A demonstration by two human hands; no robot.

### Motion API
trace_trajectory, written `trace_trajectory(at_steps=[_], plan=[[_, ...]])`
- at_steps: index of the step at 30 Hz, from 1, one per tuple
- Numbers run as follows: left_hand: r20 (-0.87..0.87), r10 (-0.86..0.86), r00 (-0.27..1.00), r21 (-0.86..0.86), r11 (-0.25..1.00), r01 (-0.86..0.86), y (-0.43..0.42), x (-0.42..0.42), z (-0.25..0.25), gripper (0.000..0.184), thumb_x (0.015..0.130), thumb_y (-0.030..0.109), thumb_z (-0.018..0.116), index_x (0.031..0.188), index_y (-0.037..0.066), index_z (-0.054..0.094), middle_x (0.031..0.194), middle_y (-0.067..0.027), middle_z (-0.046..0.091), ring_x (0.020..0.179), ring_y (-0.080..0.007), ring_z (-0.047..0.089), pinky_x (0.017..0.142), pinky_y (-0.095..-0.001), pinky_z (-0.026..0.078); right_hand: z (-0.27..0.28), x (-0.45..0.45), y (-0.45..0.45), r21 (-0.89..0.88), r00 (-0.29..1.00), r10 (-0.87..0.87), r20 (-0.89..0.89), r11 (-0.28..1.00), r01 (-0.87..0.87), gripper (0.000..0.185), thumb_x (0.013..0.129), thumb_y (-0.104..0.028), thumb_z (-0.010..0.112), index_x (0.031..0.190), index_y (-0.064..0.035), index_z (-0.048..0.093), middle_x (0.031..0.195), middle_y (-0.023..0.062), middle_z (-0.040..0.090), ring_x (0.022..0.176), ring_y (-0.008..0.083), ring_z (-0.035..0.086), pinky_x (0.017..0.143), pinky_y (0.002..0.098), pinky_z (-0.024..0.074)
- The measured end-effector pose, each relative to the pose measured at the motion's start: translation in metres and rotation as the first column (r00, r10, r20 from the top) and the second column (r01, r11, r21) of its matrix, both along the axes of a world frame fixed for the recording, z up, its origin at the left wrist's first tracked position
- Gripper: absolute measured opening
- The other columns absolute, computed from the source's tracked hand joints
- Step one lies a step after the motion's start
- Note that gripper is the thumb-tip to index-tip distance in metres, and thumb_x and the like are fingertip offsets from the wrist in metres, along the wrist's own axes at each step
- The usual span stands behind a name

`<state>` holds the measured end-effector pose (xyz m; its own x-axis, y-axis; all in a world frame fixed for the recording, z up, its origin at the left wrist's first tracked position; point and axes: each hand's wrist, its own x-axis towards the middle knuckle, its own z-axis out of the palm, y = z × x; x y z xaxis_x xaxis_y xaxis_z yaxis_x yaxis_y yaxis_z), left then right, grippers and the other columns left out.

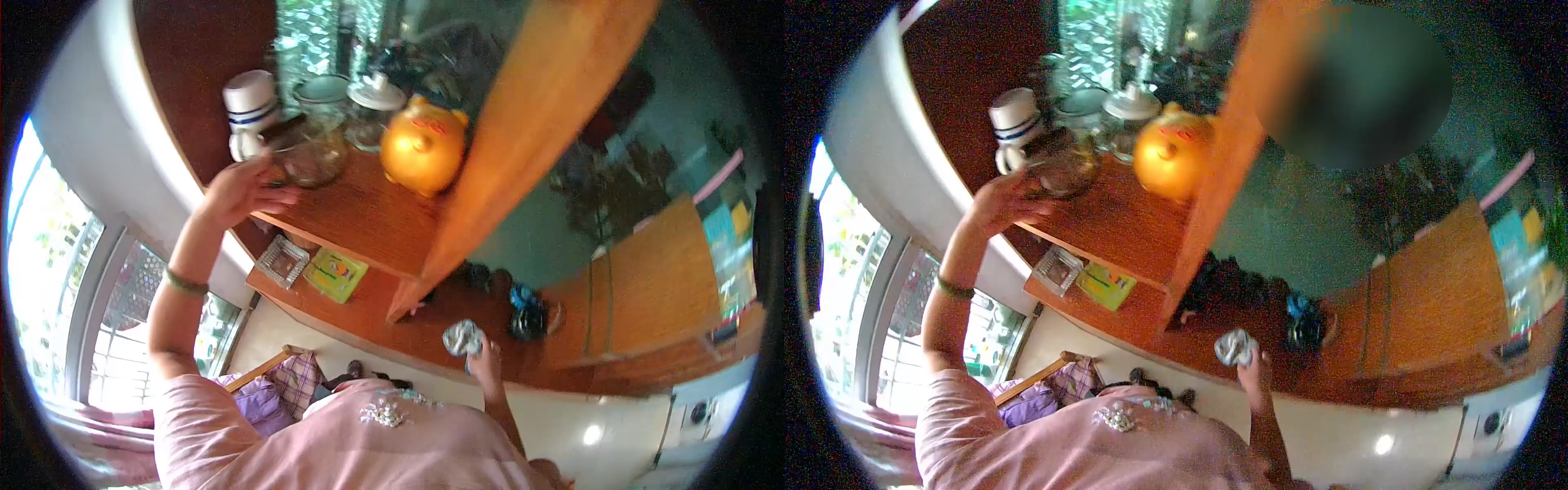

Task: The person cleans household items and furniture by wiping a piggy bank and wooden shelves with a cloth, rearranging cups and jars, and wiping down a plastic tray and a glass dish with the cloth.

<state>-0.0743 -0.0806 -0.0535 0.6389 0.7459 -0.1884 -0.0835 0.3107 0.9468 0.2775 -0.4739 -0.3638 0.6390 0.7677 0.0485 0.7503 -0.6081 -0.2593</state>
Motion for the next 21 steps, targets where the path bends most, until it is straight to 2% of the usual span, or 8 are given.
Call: trace_trajectory(at_steps=[3,4,8,12,14,17,19,21], plan=[[-0.047,0.082,0.996,0.197,0.978,-0.071,-0.023,-0.02,-0.006,0.043,0.09,0.033,0.032,0.121,0.004,0.036,0.108,-0.0149,0.051,0.083,-0.0251,0.059,0.062,-0.0316,0.051,-0.008,-0.002,0.005,0.233,0.98,0.159,-0.12,0.964,-0.128,0.06,0.064,-0.017,0.065,0.118,-0.0064,0.041,0.114,0.0207,0.045,0.105,0.0373,0.043,0.089,0.0426,0.0359],[-0.115,0.112,0.987,0.358,0.932,-0.065,-0.038,-0.024,-0.003,0.04,0.09,0.03,0.034,0.121,0.004,0.037,0.108,-0.0147,0.052,0.081,-0.0245,0.059,0.061,-0.0304,0.051,-0.012,-0.002,0.009,0.193,0.988,0.109,-0.105,0.977,-0.088,0.059,0.066,-0.019,0.063,0.119,-0.0062,0.04,0.119,0.0212,0.041,0.109,0.0371,0.04,0.092,0.0417,0.0347],[-0.051,0.129,0.99,0.151,0.981,-0.12,-0.063,-0.1,-0.03,0.038,0.089,0.028,0.039,0.119,0.004,0.04,0.115,-0.0157,0.046,0.085,-0.0244,0.057,0.066,-0.0335,0.05,-0.028,-0.005,0.018,-0.106,0.977,-0.172,-0.127,0.982,0.159,0.053,0.07,-0.03,0.057,0.119,-0.0147,0.042,0.121,0.0174,0.04,0.108,0.0355,0.041,0.088,0.0427,0.0366],[-0.023,0.183,0.983,0.254,0.952,-0.172,-0.106,-0.127,-0.063,0.031,0.082,0.023,0.053,0.107,0.006,0.048,0.092,-0.0103,0.057,0.085,-0.0308,0.056,0.076,-0.0461,0.044,-0.028,0.003,0.009,0.011,0.716,-0.489,-0.498,0.822,0.569,0.048,0.077,-0.039,0.045,0.103,-0.0001,0.05,0.104,0.0188,0.053,0.094,0.0332,0.052,0.081,0.0418,0.0402],[-0.127,0.107,0.986,0.359,0.932,-0.055,-0.161,-0.068,-0.059,0.026,0.079,0.016,0.055,0.102,0.004,0.05,0.095,-0.0133,0.055,0.084,-0.03,0.054,0.071,-0.0424,0.045,-0.037,0.018,-0.022,0.052,0.714,-0.446,-0.539,0.829,0.557,0.04,0.08,-0.034,0.042,0.098,0.0009,0.051,0.1,0.0196,0.051,0.092,0.034,0.052,0.078,0.0444,0.0417],[-0.3,-0.061,0.952,0.502,0.838,0.212,-0.241,0.005,-0.061,0.02,0.076,0.005,0.057,0.095,0.0,0.052,0.101,-0.0179,0.051,0.082,-0.0288,0.052,0.064,-0.0369,0.048,-0.047,0.041,-0.085,0.005,0.912,-0.38,-0.155,0.923,0.386,0.019,0.078,-0.014,0.047,0.091,-0.0039,0.056,0.099,0.0156,0.048,0.09,0.0321,0.052,0.073,0.0426,0.0457],[-0.363,-0.229,0.904,0.574,0.709,0.41,-0.268,0.042,-0.08,0.017,0.074,-0.002,0.059,0.09,-0.002,0.054,0.105,-0.021,0.048,0.081,-0.028,0.051,0.059,-0.0332,0.05,-0.085,0.067,-0.129,0.163,0.718,-0.542,-0.436,0.737,0.656,0.024,0.077,-0.018,0.048,0.093,-0.0026,0.056,0.093,0.0175,0.054,0.088,0.031,0.054,0.072,0.0427,0.0452],[-0.444,-0.368,0.817,0.53,0.627,0.571,-0.261,0.073,-0.129,0.027,0.073,0.003,0.062,0.099,0.003,0.055,0.112,-0.0159,0.044,0.104,-0.0306,0.042,0.077,-0.0399,0.047,-0.061,0.075,-0.197,0.229,0.601,-0.571,-0.559,0.591,0.774,0.027,0.077,-0.021,0.048,0.094,-0.002,0.056,0.09,0.0181,0.057,0.087,0.0307,0.055,0.072,0.0424,0.045]])
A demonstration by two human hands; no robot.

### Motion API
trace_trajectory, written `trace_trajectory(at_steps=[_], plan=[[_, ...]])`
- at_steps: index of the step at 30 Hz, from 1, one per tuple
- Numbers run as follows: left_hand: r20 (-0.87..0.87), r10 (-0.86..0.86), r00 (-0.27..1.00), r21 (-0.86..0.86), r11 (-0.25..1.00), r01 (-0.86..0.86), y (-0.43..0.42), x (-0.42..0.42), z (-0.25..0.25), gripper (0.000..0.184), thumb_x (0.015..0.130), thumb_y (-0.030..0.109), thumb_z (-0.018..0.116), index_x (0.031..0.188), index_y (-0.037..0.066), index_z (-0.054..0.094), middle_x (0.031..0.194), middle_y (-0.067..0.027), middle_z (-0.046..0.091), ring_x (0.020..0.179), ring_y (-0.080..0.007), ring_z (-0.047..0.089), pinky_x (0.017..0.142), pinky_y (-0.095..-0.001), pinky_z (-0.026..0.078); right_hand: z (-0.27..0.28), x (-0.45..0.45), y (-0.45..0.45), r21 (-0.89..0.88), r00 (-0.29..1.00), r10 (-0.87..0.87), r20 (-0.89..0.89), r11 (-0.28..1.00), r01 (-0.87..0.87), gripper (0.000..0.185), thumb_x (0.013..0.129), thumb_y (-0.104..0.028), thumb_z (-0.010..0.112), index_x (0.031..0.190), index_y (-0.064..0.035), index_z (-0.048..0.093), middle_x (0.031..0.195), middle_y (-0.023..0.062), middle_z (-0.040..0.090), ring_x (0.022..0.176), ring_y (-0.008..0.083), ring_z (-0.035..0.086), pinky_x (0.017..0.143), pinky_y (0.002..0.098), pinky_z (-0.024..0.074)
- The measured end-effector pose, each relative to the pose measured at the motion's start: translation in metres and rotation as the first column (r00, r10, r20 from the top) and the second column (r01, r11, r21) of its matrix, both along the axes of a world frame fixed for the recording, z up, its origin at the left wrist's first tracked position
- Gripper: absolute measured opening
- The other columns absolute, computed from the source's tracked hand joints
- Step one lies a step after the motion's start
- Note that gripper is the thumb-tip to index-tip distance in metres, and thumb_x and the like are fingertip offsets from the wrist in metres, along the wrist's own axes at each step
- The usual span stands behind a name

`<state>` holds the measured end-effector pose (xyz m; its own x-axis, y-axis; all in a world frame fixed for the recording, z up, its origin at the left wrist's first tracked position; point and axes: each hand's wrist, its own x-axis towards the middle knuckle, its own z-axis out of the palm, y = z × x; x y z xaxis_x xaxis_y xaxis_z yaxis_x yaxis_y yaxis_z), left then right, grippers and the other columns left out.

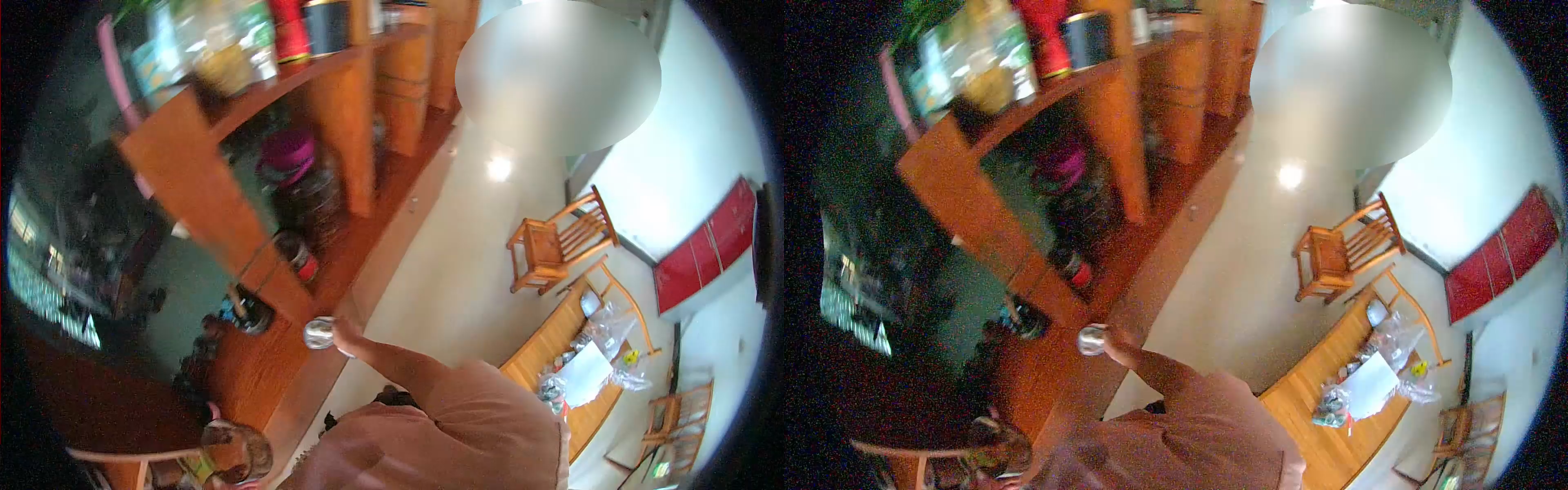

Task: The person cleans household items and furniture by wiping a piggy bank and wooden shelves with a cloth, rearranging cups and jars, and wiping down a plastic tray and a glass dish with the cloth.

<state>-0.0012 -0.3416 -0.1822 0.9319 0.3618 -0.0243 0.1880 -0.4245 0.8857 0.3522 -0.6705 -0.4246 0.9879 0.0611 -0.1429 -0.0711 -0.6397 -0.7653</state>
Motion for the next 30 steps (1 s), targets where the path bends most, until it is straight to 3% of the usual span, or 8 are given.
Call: trace_trajectory(at_steps=[3,6,8,9,13,18,27,30], plan=[[-0.161,-0.198,0.967,-0.433,0.894,0.111,-0.069,0.104,-0.006,0.023,0.076,0.009,0.059,0.098,0.003,0.055,0.108,-0.0152,0.047,0.101,-0.0302,0.045,0.078,-0.0405,0.046,0.033,-0.013,-0.113,-0.081,0.998,-0.037,-0.06,0.996,0.032,0.031,0.078,-0.026,0.044,0.087,-0.0001,0.058,0.088,0.0184,0.059,0.082,0.0324,0.057,0.068,0.0432,0.0457],[-0.225,-0.444,0.868,-0.674,0.714,0.19,-0.121,0.195,-0.026,0.021,0.078,0.015,0.056,0.097,0.003,0.055,0.104,-0.0144,0.05,0.099,-0.0299,0.048,0.078,-0.0411,0.046,-0.055,-0.014,-0.197,-0.387,0.965,0.225,-0.135,0.885,-0.26,0.028,0.076,-0.027,0.049,0.079,-0.0025,0.062,0.085,0.0167,0.06,0.084,0.0315,0.057,0.067,0.0431,0.0467],[-0.244,-0.585,0.773,-0.766,0.605,0.217,-0.155,0.247,-0.037,0.021,0.08,0.018,0.054,0.096,0.004,0.055,0.102,-0.014,0.052,0.097,-0.0296,0.05,0.079,-0.0415,0.045,-0.021,-0.028,-0.22,-0.225,0.843,-0.384,-0.377,0.921,0.319,0.023,0.073,-0.024,0.053,0.08,-0.0049,0.063,0.074,0.014,0.059,0.082,0.0292,0.058,0.067,0.0419,0.0471],[-0.253,-0.643,0.723,-0.796,0.563,0.222,-0.171,0.272,-0.04,0.022,0.081,0.02,0.053,0.095,0.004,0.055,0.1,-0.0137,0.053,0.097,-0.0295,0.051,0.079,-0.0418,0.045,-0.042,-0.028,-0.234,-0.212,0.832,-0.409,-0.376,0.912,0.352,0.023,0.073,-0.024,0.053,0.08,-0.0049,0.063,0.074,0.014,0.059,0.082,0.0292,0.058,0.067,0.0419,0.0471],[-0.263,-0.796,0.546,-0.866,0.444,0.23,-0.237,0.355,-0.063,0.026,0.085,0.028,0.049,0.094,0.004,0.055,0.095,-0.0128,0.057,0.093,-0.029,0.055,0.08,-0.0426,0.044,-0.166,-0.034,-0.282,-0.249,0.964,-0.256,-0.071,0.94,0.231,0.023,0.072,-0.024,0.054,0.08,-0.0029,0.061,0.073,0.0145,0.06,0.074,0.0296,0.058,0.066,0.0412,0.0465],[-0.162,-0.839,0.519,-0.88,0.361,0.309,-0.364,0.442,-0.061,0.028,0.085,0.032,0.049,0.081,0.005,0.056,0.085,-0.0133,0.06,0.088,-0.0299,0.058,0.078,-0.0435,0.045,-0.024,-0.02,-0.349,-0.053,0.803,-0.406,-0.436,0.903,0.427,0.032,0.071,-0.032,0.056,0.082,-0.0019,0.059,0.079,0.0155,0.061,0.07,0.0284,0.058,0.06,0.038,0.0444],[-0.384,-0.87,0.311,-0.686,0.494,0.535,-0.605,0.622,-0.035,0.03,0.088,0.031,0.043,0.097,0.003,0.049,0.08,-0.0079,0.061,0.079,-0.0207,0.061,0.069,-0.031,0.048,-0.121,-0.104,-0.535,-0.561,0.716,-0.522,-0.464,0.798,0.218,0.029,0.071,-0.034,0.056,0.083,-0.0084,0.064,0.084,0.0137,0.061,0.078,0.025,0.059,0.066,0.0365,0.0468],[-0.309,-0.927,0.212,-0.764,0.375,0.526,-0.676,0.677,-0.053,0.028,0.088,0.032,0.043,0.093,0.005,0.05,0.072,-0.0039,0.057,0.079,-0.0219,0.061,0.067,-0.0305,0.048,-0.125,-0.141,-0.566,-0.414,0.367,-0.713,-0.597,0.666,0.62,0.029,0.07,-0.033,0.058,0.085,-0.0083,0.062,0.083,0.013,0.06,0.075,0.0252,0.058,0.063,0.0369,0.0464]])
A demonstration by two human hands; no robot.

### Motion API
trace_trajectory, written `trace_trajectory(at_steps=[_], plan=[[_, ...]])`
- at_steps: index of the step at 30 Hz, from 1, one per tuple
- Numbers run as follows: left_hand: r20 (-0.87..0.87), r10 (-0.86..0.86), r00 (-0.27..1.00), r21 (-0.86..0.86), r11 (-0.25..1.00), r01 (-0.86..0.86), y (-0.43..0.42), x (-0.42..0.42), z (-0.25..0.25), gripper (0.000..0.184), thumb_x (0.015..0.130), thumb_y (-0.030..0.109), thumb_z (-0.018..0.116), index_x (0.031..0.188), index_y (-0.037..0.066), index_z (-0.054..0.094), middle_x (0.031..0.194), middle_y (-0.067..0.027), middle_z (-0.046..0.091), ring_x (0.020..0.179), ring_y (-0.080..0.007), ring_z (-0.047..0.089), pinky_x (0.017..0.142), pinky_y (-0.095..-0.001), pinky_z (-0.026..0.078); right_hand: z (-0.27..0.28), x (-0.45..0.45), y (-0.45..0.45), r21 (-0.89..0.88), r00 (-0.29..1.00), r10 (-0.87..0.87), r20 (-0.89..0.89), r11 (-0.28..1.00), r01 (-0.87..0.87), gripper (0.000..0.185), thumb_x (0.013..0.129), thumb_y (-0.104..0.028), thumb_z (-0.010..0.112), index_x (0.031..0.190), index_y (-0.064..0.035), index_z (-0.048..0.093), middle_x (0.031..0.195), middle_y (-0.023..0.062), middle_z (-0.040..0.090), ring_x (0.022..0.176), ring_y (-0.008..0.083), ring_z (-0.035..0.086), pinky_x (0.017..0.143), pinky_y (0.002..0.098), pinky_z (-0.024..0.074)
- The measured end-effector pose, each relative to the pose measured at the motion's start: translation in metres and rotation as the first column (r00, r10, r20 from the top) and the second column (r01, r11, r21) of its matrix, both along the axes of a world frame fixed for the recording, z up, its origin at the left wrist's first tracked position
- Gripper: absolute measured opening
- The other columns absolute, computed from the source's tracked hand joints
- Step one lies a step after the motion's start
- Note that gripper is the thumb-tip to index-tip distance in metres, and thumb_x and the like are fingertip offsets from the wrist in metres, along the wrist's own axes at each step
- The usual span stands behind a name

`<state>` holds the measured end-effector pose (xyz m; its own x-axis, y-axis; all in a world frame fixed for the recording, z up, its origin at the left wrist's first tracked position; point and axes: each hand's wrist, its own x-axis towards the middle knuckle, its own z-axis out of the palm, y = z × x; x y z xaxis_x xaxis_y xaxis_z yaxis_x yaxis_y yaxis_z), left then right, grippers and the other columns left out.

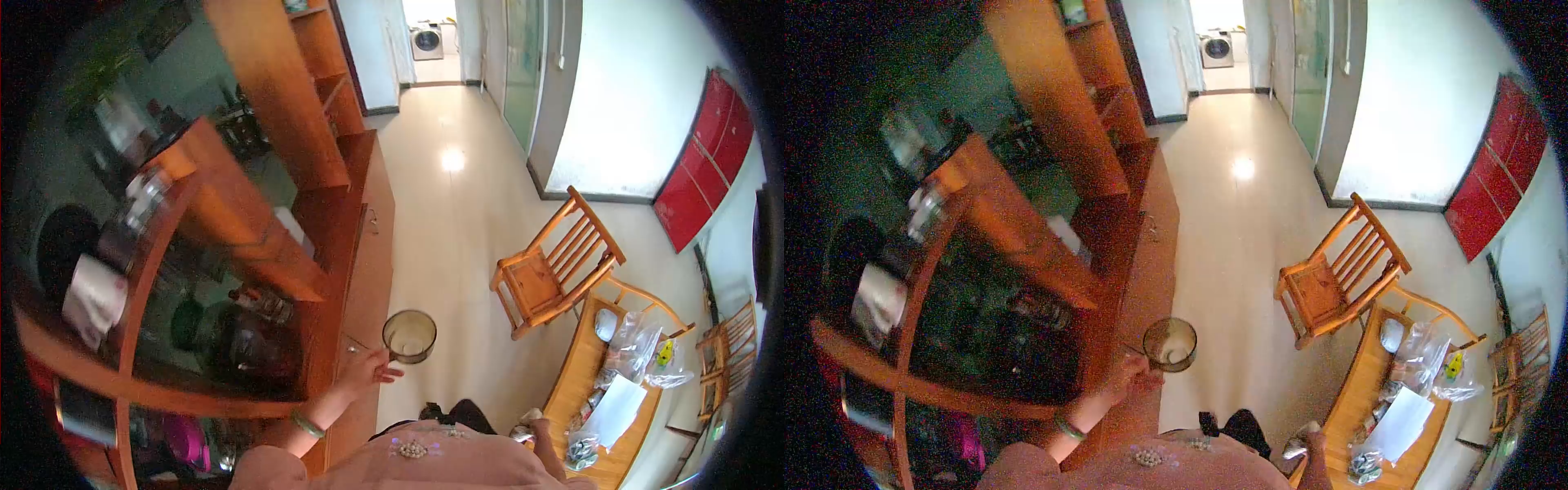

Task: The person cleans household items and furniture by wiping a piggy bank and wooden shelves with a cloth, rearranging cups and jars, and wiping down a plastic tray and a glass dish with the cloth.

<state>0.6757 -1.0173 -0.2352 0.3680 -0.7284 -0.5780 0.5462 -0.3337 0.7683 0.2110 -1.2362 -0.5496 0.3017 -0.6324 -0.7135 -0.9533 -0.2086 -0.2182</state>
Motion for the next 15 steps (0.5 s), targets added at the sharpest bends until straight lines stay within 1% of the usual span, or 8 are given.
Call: trace_trajectory(at_steps=[3,6,8,11,12,13,14,15], plan=[[-0.015,0.048,0.999,-0.051,0.998,-0.049,-0.072,0.04,0.013,0.026,0.088,0.031,0.044,0.084,0.006,0.051,0.068,-0.0018,0.052,0.081,-0.024,0.061,0.067,-0.0305,0.048,-0.005,-0.011,-0.02,0.088,0.941,-0.339,0.022,0.938,0.336,0.029,0.07,-0.033,0.059,0.086,-0.0081,0.06,0.081,0.0124,0.059,0.072,0.0255,0.057,0.059,0.0373,0.0461],[-0.035,0.078,0.996,-0.063,0.995,-0.08,-0.137,0.087,0.011,0.022,0.086,0.026,0.045,0.073,0.009,0.048,0.075,-0.003,0.053,0.084,-0.0263,0.06,0.067,-0.0311,0.048,-0.02,-0.003,-0.054,0.149,0.874,-0.485,0.038,0.867,0.475,0.03,0.07,-0.032,0.06,0.087,-0.008,0.059,0.08,0.0117,0.058,0.068,0.0257,0.055,0.055,0.0376,0.0458],[-0.142,0.17,0.975,-0.046,0.983,-0.178,-0.172,0.116,-0.004,0.018,0.083,0.021,0.046,0.068,0.011,0.047,0.081,-0.0039,0.054,0.084,-0.027,0.06,0.068,-0.0324,0.046,-0.03,0.016,-0.096,0.173,0.862,-0.505,0.049,0.854,0.49,0.031,0.069,-0.032,0.061,0.088,-0.008,0.058,0.079,0.0113,0.057,0.066,0.0259,0.055,0.053,0.0379,0.0456],[-0.074,0.367,0.927,-0.002,0.93,-0.368,-0.215,0.145,0.0,0.017,0.082,0.021,0.047,0.068,0.011,0.047,0.081,-0.0048,0.054,0.085,-0.0276,0.06,0.069,-0.0339,0.046,-0.044,0.066,-0.185,0.18,0.893,-0.413,0.177,0.906,0.383,0.032,0.069,-0.031,0.062,0.089,-0.0078,0.056,0.078,0.0107,0.056,0.063,0.0261,0.053,0.049,0.0383,0.0453],[-0.084,0.376,0.923,-0.02,0.925,-0.379,-0.223,0.16,-0.005,0.018,0.082,0.023,0.048,0.068,0.012,0.046,0.085,-0.0064,0.055,0.088,-0.0269,0.059,0.071,-0.0351,0.046,-0.048,0.086,-0.221,0.164,0.895,-0.346,0.282,0.936,0.31,0.032,0.069,-0.031,0.063,0.09,-0.0078,0.055,0.077,0.0104,0.056,0.062,0.0262,0.053,0.048,0.0384,0.0452],[-0.091,0.393,0.915,-0.004,0.919,-0.395,-0.228,0.177,-0.011,0.018,0.082,0.023,0.048,0.068,0.012,0.046,0.085,-0.0064,0.055,0.088,-0.0269,0.059,0.071,-0.0351,0.046,-0.052,0.119,-0.26,0.102,0.838,-0.228,0.496,0.974,0.205,0.033,0.069,-0.031,0.063,0.09,-0.0078,0.055,0.077,0.0102,0.056,0.061,0.0262,0.052,0.047,0.0385,0.0451],[-0.077,0.432,0.898,-0.016,0.9,-0.435,-0.232,0.191,-0.016,0.021,0.082,0.029,0.049,0.069,0.012,0.048,0.091,-0.0087,0.056,0.089,-0.0271,0.058,0.071,-0.0371,0.048,-0.084,0.14,-0.302,0.415,0.67,-0.734,0.114,0.648,0.639,0.04,0.07,-0.034,0.06,0.098,-0.0063,0.051,0.086,0.0129,0.055,0.075,0.0287,0.056,0.051,0.0432,0.0461],[-0.067,0.477,0.877,-0.028,0.877,-0.479,-0.234,0.201,-0.02,0.025,0.083,0.035,0.051,0.071,0.012,0.05,0.097,-0.011,0.057,0.089,-0.0273,0.058,0.07,-0.0391,0.05,0.006,0.21,-0.327,0.404,0.515,-0.855,0.069,0.496,0.769,0.033,0.073,-0.03,0.057,0.096,-0.0085,0.05,0.08,0.0087,0.054,0.069,0.0241,0.055,0.047,0.0404,0.0459]])
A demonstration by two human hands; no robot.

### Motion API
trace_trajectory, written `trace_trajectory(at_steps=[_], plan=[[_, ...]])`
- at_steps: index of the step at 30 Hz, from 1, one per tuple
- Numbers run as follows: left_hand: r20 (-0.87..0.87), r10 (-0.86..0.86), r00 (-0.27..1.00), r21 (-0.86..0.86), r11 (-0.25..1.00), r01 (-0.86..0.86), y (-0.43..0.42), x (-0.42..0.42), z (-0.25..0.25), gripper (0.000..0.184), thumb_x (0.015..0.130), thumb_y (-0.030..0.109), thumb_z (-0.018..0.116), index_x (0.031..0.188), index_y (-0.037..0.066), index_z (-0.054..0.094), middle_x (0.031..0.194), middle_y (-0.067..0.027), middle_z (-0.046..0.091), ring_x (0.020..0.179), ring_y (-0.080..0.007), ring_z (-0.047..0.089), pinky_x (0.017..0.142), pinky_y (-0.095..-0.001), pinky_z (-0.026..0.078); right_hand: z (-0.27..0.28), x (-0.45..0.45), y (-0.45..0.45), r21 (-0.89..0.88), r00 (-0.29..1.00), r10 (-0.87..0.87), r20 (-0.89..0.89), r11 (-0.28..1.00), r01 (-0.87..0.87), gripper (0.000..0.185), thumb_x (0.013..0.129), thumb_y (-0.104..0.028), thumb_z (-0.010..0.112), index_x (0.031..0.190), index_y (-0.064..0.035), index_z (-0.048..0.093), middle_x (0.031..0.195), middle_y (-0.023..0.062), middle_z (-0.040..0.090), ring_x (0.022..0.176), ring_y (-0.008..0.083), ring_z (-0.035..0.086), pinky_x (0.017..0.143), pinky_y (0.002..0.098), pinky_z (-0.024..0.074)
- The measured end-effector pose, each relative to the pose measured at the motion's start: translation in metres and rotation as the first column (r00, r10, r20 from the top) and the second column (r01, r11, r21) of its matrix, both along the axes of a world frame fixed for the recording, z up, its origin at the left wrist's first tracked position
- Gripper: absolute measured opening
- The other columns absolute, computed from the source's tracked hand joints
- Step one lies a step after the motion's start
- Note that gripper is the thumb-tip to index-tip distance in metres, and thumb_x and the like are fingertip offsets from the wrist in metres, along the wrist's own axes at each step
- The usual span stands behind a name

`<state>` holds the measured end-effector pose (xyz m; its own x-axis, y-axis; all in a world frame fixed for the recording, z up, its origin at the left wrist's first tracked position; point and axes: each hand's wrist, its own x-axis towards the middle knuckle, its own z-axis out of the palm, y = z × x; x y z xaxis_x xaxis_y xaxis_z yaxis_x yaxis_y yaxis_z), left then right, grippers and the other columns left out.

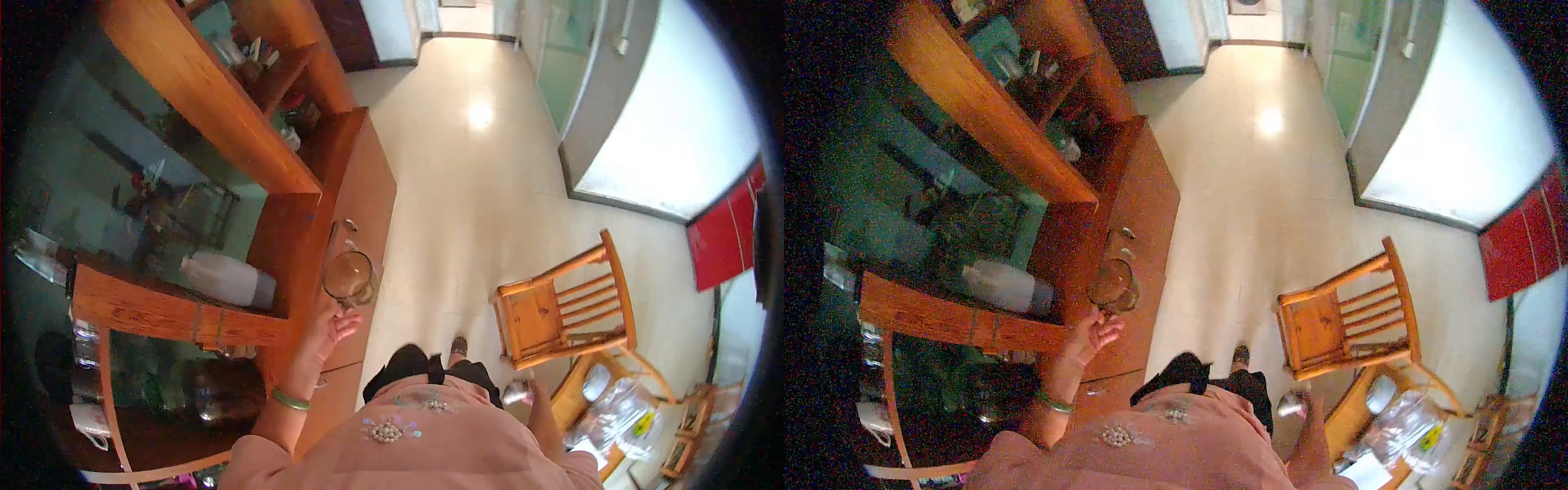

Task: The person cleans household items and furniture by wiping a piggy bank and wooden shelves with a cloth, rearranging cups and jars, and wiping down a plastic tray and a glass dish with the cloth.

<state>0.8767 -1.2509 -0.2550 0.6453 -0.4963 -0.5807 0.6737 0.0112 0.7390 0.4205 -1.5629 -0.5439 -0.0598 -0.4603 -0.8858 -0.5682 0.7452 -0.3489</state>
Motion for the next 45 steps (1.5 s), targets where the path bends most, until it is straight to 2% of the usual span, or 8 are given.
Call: trace_trajectory(at_steps=[1,3,6,12,13,32,43,45], plan=[[-0.008,0.046,0.999,-0.043,0.998,-0.046,-0.006,0.008,0.005,0.024,0.083,0.033,0.051,0.07,0.012,0.05,0.095,-0.0101,0.058,0.089,-0.0268,0.059,0.071,-0.039,0.05,-0.111,-0.004,-0.059,-0.026,0.925,0.124,0.359,0.992,-0.123,0.024,0.074,-0.03,0.054,0.09,-0.012,0.05,0.073,0.0048,0.052,0.066,0.0215,0.055,0.047,0.0408,0.0462],[-0.004,0.122,0.993,-0.029,0.992,-0.122,-0.021,0.027,0.012,0.025,0.085,0.032,0.049,0.069,0.013,0.047,0.092,-0.0089,0.057,0.088,-0.0249,0.058,0.071,-0.0373,0.048,-0.143,0.066,-0.153,-0.429,0.345,0.779,-0.524,0.109,-0.897,0.028,0.068,-0.028,0.058,0.075,-0.0015,0.059,0.057,0.012,0.058,0.052,0.0236,0.054,0.048,0.034,0.043],[0.025,0.229,0.973,0.032,0.973,-0.229,-0.045,0.068,0.009,0.028,0.086,0.036,0.045,0.07,0.013,0.045,0.087,-0.0066,0.057,0.088,-0.0224,0.058,0.071,-0.0351,0.046,0.014,0.212,-0.196,-0.327,0.874,0.318,0.368,0.924,-0.199,0.013,0.069,-0.013,0.052,0.081,-0.0087,0.054,0.067,0.0036,0.051,0.054,0.0168,0.053,0.046,0.0332,0.046],[-0.013,0.319,0.948,-0.086,0.944,-0.319,-0.124,0.205,-0.033,0.025,0.088,0.034,0.044,0.074,0.013,0.045,0.092,-0.0048,0.054,0.097,-0.0232,0.053,0.083,-0.0375,0.04,0.009,0.333,-0.254,-0.376,0.83,0.493,0.262,0.844,-0.383,0.014,0.064,-0.021,0.052,0.069,-0.0084,0.056,0.058,0.0029,0.046,0.05,0.0153,0.047,0.038,0.0309,0.0385],[0.011,0.365,0.931,-0.103,0.926,-0.363,-0.142,0.231,-0.042,0.024,0.087,0.034,0.044,0.076,0.013,0.046,0.093,-0.0051,0.053,0.1,-0.0242,0.051,0.085,-0.0392,0.038,-0.128,0.313,-0.288,-0.569,0.771,0.62,0.142,0.689,-0.449,0.011,0.066,-0.021,0.053,0.066,-0.0098,0.056,0.057,0.0019,0.045,0.05,0.0163,0.046,0.042,0.0302,0.041],[0.003,0.983,0.186,-0.035,0.186,-0.982,-0.214,0.5,-0.164,0.017,0.087,0.027,0.047,0.087,0.01,0.046,0.084,-0.0029,0.047,0.074,-0.0251,0.059,0.065,-0.041,0.048,0.048,0.64,-0.542,-0.353,0.501,0.864,-0.043,0.456,-0.817,0.025,0.068,-0.024,0.06,0.088,-0.0102,0.054,0.076,0.0047,0.054,0.07,0.0205,0.052,0.059,0.0344,0.0439],[0.164,0.977,0.14,0.282,0.089,-0.955,-0.21,0.53,-0.142,0.025,0.085,0.032,0.049,0.099,0.012,0.049,0.071,-0.0049,0.05,0.054,-0.0185,0.054,0.042,-0.0291,0.044,0.104,0.899,-0.623,-0.497,0.198,0.978,0.065,0.204,-0.844,0.037,0.069,-0.026,0.064,0.101,-0.0105,0.053,0.087,0.0063,0.059,0.082,0.0229,0.056,0.068,0.0369,0.0455],[0.154,0.985,0.082,0.27,0.038,-0.962,-0.208,0.531,-0.142,0.024,0.085,0.031,0.05,0.099,0.011,0.049,0.067,-0.0051,0.05,0.049,-0.017,0.051,0.038,-0.0275,0.042,0.14,0.927,-0.577,-0.314,0.447,0.892,0.071,0.445,-0.839,0.033,0.071,-0.023,0.062,0.098,-0.0068,0.053,0.083,0.0076,0.058,0.076,0.0216,0.057,0.06,0.0354,0.0467]])
